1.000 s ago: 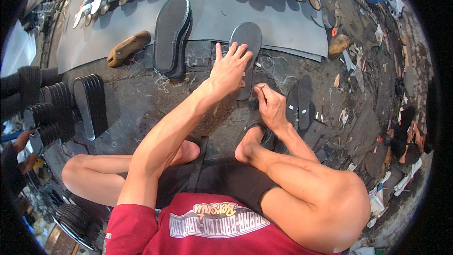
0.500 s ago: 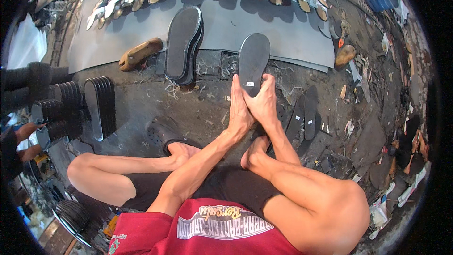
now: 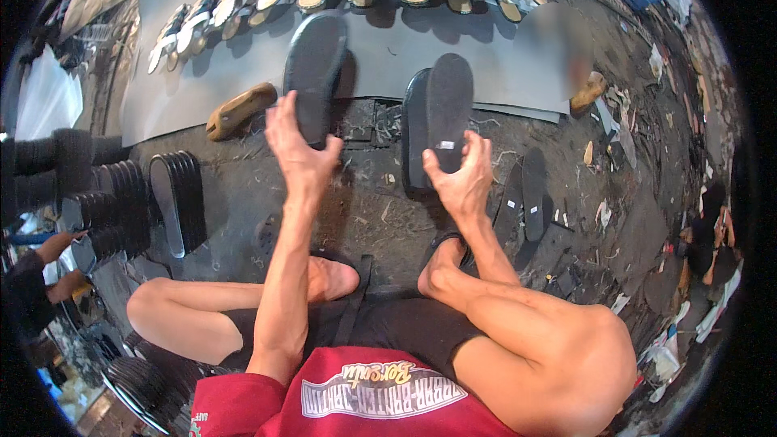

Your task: The person sits on the ground and repeatedly picks up black shoe insoles, aligns them, and stacks them into a pile. The person handles the insoles one by one, occasionally adjusting the stack.

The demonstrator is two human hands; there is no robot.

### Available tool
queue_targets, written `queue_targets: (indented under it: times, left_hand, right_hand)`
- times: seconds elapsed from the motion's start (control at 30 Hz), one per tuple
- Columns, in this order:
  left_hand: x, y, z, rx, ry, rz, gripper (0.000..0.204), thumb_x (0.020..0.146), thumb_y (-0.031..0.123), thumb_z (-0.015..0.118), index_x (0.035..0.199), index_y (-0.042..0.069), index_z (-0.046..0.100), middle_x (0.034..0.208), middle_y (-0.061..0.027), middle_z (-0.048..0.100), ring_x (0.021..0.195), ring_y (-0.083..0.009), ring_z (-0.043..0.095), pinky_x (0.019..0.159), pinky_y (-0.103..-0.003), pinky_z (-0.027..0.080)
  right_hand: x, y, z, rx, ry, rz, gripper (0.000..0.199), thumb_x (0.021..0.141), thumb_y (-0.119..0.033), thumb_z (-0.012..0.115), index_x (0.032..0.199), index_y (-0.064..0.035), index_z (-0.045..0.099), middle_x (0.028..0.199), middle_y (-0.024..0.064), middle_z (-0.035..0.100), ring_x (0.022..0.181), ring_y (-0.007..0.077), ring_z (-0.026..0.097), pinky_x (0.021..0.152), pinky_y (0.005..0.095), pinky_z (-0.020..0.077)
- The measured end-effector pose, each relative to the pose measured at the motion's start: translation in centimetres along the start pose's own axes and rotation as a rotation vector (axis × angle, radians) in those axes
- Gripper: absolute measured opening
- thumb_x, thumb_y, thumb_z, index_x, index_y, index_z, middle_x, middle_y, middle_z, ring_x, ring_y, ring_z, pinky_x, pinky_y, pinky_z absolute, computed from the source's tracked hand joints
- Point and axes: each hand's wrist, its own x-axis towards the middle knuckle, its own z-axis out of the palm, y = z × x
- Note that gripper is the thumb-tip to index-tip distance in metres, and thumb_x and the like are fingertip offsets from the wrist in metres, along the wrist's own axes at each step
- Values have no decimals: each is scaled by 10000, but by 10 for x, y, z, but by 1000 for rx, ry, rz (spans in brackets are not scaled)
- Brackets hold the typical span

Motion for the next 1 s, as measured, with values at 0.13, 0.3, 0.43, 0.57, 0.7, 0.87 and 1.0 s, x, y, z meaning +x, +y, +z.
queue_targets:
  times: [0.13,0.3,0.43,0.57,0.7,0.87,1.0]
  left_hand:
    - [15,7,12,91,12,80,927,782,138,852,1638,80,500,1652,-245,489,1592,-480,342,1336,-594,290]
    - [33,45,87,-292,-389,221,739,892,159,870,1549,-25,586,1548,-270,563,1418,-449,535,1228,-500,452]
    - [59,64,145,-309,-533,289,735,920,214,872,1564,-4,592,1538,-256,582,1411,-448,548,1223,-496,456]
    - [69,70,164,-215,-604,313,741,897,208,885,1548,-12,606,1516,-256,580,1387,-467,555,1198,-507,477]
    - [71,65,165,-263,-603,287,706,876,186,892,1507,-13,644,1467,-228,623,1372,-437,585,1187,-493,492]
    - [73,63,166,-279,-576,290,668,864,187,896,1468,-9,686,1427,-218,673,1348,-422,628,1176,-480,510]
    - [72,61,166,-268,-558,288,654,860,185,896,1457,-2,705,1377,-224,690,1310,-425,645,1146,-479,523]
  right_hand:
    - [-16,20,43,-45,-56,-40,901,804,-390,949,1453,53,507,1270,256,598,1139,472,691,945,551,606]
    - [-18,22,57,-43,-87,-94,917,812,-368,953,1445,96,478,1225,276,579,1080,487,696,900,521,626]
    - [-14,22,54,-34,-101,-94,944,806,-375,968,1445,113,474,1221,280,580,1069,491,699,900,524,623]
    - [-13,27,57,-56,-78,-142,943,814,-386,964,1440,121,474,1205,280,580,1055,484,700,885,511,627]
    - [-16,28,58,-98,-76,-170,973,828,-401,952,1462,160,472,1231,296,591,1070,474,703,898,486,630]
    - [-16,31,60,-91,-56,-198,996,841,-411,940,1483,182,464,1253,303,597,1079,471,700,915,481,629]
    - [-16,32,61,-104,-46,-226,996,845,-416,937,1487,182,466,1246,301,601,1081,469,698,918,482,628]
